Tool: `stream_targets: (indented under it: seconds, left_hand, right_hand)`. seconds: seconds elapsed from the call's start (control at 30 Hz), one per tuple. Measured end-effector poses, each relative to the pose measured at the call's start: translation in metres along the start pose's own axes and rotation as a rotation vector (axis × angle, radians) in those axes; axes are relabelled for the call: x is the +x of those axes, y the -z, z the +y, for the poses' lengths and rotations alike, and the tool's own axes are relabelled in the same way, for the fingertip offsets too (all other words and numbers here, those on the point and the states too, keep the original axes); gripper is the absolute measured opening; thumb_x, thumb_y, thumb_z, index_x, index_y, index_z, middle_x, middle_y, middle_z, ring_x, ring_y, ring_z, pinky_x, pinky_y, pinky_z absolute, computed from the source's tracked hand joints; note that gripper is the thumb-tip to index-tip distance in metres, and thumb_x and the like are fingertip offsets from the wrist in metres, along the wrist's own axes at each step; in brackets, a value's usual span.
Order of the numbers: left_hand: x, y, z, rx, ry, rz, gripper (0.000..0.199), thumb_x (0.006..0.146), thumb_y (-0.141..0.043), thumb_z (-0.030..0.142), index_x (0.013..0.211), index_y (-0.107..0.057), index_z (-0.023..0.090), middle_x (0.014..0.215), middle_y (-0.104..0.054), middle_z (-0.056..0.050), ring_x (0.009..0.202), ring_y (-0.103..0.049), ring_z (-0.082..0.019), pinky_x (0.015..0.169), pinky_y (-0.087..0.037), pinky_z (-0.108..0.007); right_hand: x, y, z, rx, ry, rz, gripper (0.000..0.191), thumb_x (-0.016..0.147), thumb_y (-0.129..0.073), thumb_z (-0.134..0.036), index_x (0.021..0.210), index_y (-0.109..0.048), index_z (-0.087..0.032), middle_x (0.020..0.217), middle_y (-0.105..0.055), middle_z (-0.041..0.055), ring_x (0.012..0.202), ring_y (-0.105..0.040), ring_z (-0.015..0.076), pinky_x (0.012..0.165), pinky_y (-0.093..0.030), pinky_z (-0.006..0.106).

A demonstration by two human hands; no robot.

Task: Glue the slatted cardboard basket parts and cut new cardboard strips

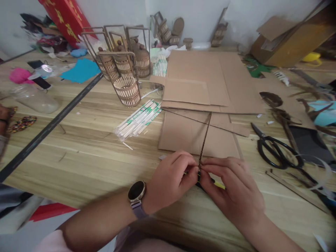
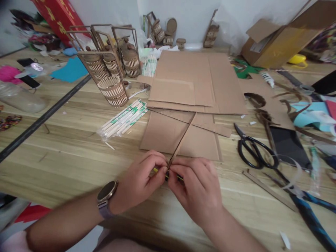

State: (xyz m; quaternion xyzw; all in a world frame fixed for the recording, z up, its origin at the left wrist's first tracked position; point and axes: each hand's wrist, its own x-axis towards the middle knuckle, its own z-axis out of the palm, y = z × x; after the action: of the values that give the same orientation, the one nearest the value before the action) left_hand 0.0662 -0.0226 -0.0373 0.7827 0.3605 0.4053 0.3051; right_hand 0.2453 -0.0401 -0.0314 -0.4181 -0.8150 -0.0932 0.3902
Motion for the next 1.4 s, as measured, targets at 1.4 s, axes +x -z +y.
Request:
stream_targets:
  seconds: [1.4]
  left_hand:
    - [0.0032, 0.0066, 0.0005, 0.018, -0.109, -0.054, 0.015, 0.101, -0.049, 0.020, 0.088, -0.057, 0.020, 0.102, -0.068, -0.007, 0.096, -0.064, -0.017, 0.086, -0.053, -0.029]
  right_hand:
    - [0.0027, -0.0003, 0.0000, 0.364, -0.257, -0.009, 0.010, 0.094, -0.060, -0.017, 0.093, -0.061, -0.026, 0.086, -0.073, 0.0017, 0.077, -0.073, 0.0168, 0.067, -0.059, 0.028]
